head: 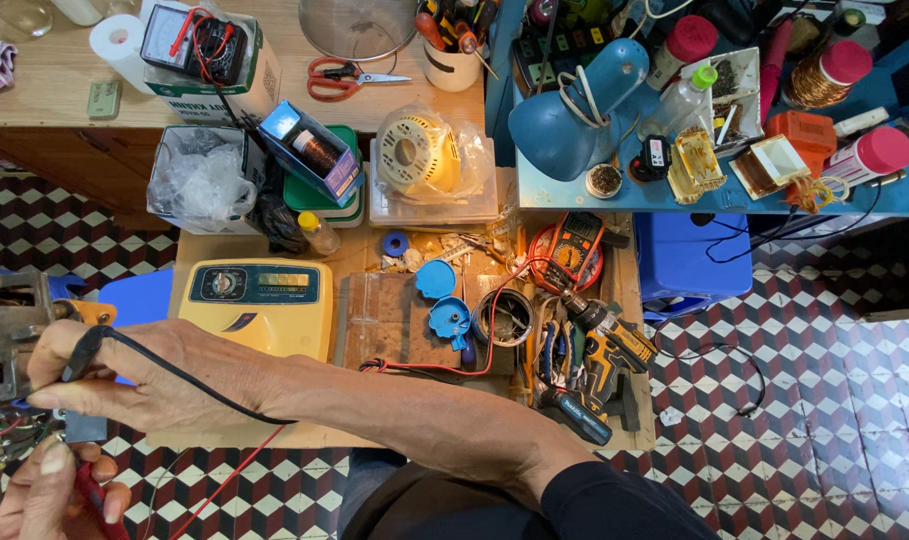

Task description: The person uses a multimeter to test an electrical component mounted on a stand. They connect the multimeter probes to various points on the component, adjust the multimeter dial, and manipulate the component with both hands. The person also uses a screwdriver to adjust parts of the component.

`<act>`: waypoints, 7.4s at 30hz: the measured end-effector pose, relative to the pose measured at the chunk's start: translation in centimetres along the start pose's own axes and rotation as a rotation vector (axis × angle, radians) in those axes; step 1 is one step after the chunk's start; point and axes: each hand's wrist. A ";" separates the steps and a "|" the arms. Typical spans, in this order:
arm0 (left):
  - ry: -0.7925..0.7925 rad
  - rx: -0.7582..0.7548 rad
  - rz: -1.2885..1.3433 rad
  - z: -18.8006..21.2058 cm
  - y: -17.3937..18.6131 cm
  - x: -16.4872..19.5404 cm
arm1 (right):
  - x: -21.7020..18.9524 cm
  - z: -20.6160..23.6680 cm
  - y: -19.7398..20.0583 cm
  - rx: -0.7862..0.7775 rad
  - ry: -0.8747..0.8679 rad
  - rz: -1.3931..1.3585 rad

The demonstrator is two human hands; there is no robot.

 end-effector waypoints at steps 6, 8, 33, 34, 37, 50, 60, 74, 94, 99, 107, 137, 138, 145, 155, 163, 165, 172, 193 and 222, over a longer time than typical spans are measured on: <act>0.026 0.003 0.062 0.0 0.2 -0.3 | 0.3 0.1 -0.1 0.002 0.009 0.016; 0.033 0.008 0.061 -0.1 0.1 -0.3 | 0.6 0.1 -0.1 0.000 0.034 0.025; 0.005 0.013 0.048 0.3 -0.1 -0.3 | 0.7 -0.1 -0.3 0.028 0.032 0.009; 0.001 0.023 0.045 0.3 -0.2 -0.4 | 0.7 -0.1 -0.3 0.027 0.033 0.011; -0.007 0.016 0.060 0.2 -0.2 -0.4 | 0.9 0.0 -0.3 0.025 0.029 0.010; -0.018 -0.033 0.086 0.3 -0.6 0.4 | 0.7 -0.1 -0.2 0.026 0.016 0.027; -0.059 -0.020 0.062 0.5 -1.0 0.6 | -0.1 -0.3 0.0 0.034 0.001 0.011; -0.098 0.029 0.048 0.8 -1.6 0.4 | 0.1 -0.3 0.2 0.022 0.008 0.026; -0.136 0.032 0.000 1.1 -2.0 0.6 | 0.4 0.0 0.0 0.031 0.004 0.057; -0.082 -0.016 0.070 0.8 -1.4 0.6 | 0.7 0.0 -0.1 0.021 0.015 0.029; -0.075 -0.014 0.049 0.9 -1.6 0.9 | 0.5 0.0 0.0 0.010 -0.004 0.033; -0.139 0.025 -0.002 1.2 -2.8 1.6 | -0.3 -0.2 0.3 0.014 -0.046 0.018; -0.129 0.032 -0.008 1.3 -3.0 1.9 | -0.3 -0.2 0.4 0.011 -0.039 0.012; 0.009 0.109 0.221 2.3 -6.7 4.1 | -0.8 -0.5 0.8 0.038 0.004 0.110; 0.149 0.168 0.439 0.2 -8.8 6.2 | 1.6 -2.6 1.8 0.058 -0.199 -0.098; 0.096 0.088 0.515 -1.9 -8.5 6.4 | 8.2 3.3 4.7 0.020 -0.200 0.525; 0.106 0.077 0.554 -1.9 -8.3 5.8 | 10.7 5.7 5.9 -0.126 -0.389 0.675; 0.101 0.134 0.732 -1.6 -9.3 1.3 | 15.8 9.4 8.8 -0.367 -0.263 1.174; 0.212 0.167 0.195 3.5 -5.3 -0.5 | 3.7 6.5 0.6 0.210 -0.795 0.270; -0.384 -0.037 0.138 -1.5 3.8 9.9 | -6.8 -4.5 -12.5 0.628 -0.340 0.753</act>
Point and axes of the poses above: each hand's wrist, its own z-axis away from the middle knuckle, its own y-axis out of the back of the hand, x = y × z, and after that the axes turned 1 degree about z, right-handed
